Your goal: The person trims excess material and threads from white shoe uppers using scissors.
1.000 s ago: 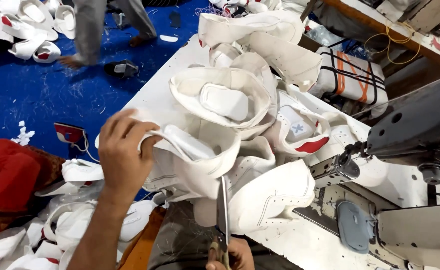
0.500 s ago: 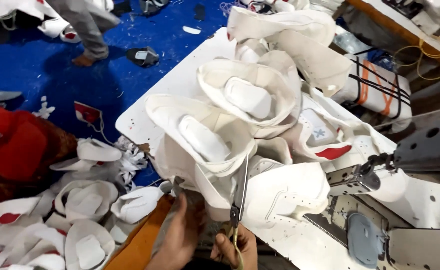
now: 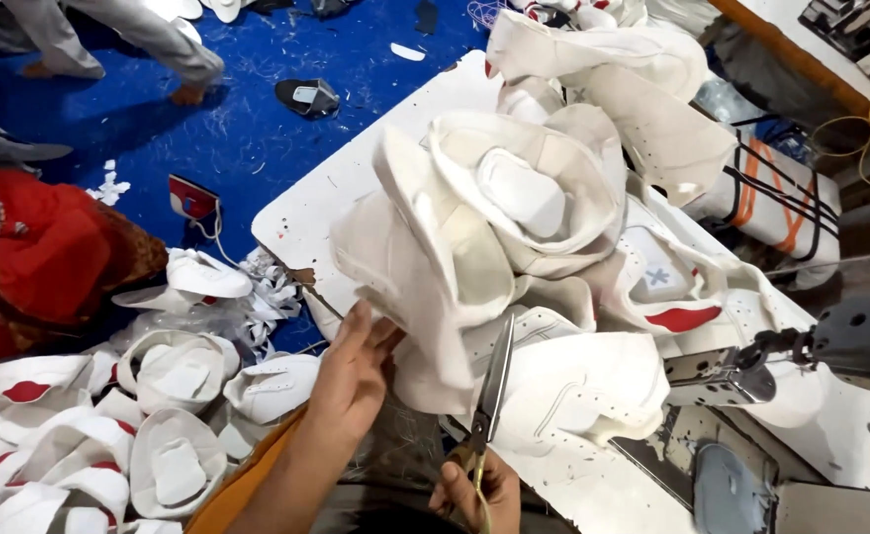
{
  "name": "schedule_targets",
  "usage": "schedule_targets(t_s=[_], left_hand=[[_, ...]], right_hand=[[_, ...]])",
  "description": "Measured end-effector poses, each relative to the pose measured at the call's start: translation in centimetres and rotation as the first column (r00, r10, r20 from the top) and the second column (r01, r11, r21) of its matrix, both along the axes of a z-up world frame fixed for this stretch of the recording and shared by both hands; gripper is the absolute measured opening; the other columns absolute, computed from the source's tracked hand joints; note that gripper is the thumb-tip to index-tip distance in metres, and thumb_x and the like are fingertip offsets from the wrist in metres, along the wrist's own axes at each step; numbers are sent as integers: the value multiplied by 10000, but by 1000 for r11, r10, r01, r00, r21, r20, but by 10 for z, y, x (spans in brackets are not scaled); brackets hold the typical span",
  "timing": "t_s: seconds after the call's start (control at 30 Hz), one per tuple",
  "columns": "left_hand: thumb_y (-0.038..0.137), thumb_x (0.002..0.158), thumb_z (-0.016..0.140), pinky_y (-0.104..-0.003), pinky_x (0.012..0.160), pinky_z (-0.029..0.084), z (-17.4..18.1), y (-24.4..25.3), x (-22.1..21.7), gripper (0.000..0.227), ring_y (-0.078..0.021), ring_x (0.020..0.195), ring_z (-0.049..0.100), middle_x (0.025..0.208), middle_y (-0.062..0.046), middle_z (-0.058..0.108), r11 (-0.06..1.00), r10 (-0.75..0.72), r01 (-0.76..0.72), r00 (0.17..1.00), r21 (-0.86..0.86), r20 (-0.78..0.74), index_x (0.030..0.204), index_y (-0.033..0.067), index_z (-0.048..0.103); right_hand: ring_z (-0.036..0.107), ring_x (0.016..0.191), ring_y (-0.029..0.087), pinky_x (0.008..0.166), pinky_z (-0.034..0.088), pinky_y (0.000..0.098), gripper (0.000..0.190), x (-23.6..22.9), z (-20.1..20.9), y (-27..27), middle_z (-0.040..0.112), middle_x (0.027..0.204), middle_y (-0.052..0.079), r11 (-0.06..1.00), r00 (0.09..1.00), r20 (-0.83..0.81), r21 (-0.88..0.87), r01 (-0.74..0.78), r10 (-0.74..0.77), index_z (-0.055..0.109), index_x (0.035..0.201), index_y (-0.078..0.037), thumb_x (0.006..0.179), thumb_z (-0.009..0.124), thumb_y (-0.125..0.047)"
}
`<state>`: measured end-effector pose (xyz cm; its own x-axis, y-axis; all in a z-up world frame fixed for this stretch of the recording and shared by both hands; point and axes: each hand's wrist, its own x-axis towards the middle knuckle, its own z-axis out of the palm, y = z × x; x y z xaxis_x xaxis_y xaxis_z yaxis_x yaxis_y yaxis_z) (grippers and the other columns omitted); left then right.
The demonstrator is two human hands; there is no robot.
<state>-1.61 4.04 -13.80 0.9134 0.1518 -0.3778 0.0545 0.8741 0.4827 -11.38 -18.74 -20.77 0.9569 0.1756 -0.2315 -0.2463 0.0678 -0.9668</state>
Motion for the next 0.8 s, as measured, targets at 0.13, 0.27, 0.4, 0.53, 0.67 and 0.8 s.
schedule_targets(t_s=[0.13,0.27,0.4,0.53,0.67,0.8], left_hand=[[443,871,728,-455,1068,375,-8,0,24,652,-273,1191,556,1255,-89,656,989,-90,85,995,-118,-41,1385,76,564],[342,909,762,-398,1016,384,-34,18,24,671,-257,1212,546,1324,-108,620,996,-12,9,999,-85,-35,1457,51,507],[262,878,770,-346,1036,448,16,38,12,731,-210,1265,559,1362,-60,597,930,57,-99,990,355,126,1496,60,435],[228,870,761,-381,1013,439,-18,54,12,740,-208,1222,543,1339,-31,576,931,33,-75,992,356,123,1507,87,410],[167,900,736,-445,1121,413,-46,65,14,695,-251,1316,530,1382,-66,575,972,21,-79,967,220,253,1511,41,430],[191,900,719,-464,1169,370,-33,67,21,692,-255,1374,495,1440,-52,569,996,30,-54,958,76,286,1513,57,427]], right_hand=[[679,480,177,450,525,303,229,0,-6,1,682,566,100,998,998,51,46,32,-35,670,802,2,911,739,-187],[681,490,178,457,530,303,205,-3,-6,-5,689,575,99,999,1000,-11,47,9,-8,666,815,-4,882,769,-169],[640,484,148,468,498,270,258,-11,13,-12,673,573,82,997,997,-24,19,-77,78,648,805,-4,908,786,-197],[634,514,178,488,483,305,289,-18,39,-7,653,592,111,995,985,-166,94,-34,49,651,795,1,859,778,-250],[601,853,182,791,463,328,612,-26,67,-5,649,904,121,906,929,281,280,-318,240,631,1176,39,1051,561,-556],[584,854,250,758,473,370,767,-78,-28,-31,627,952,174,771,941,153,541,-336,302,554,1315,115,1035,519,-598]])
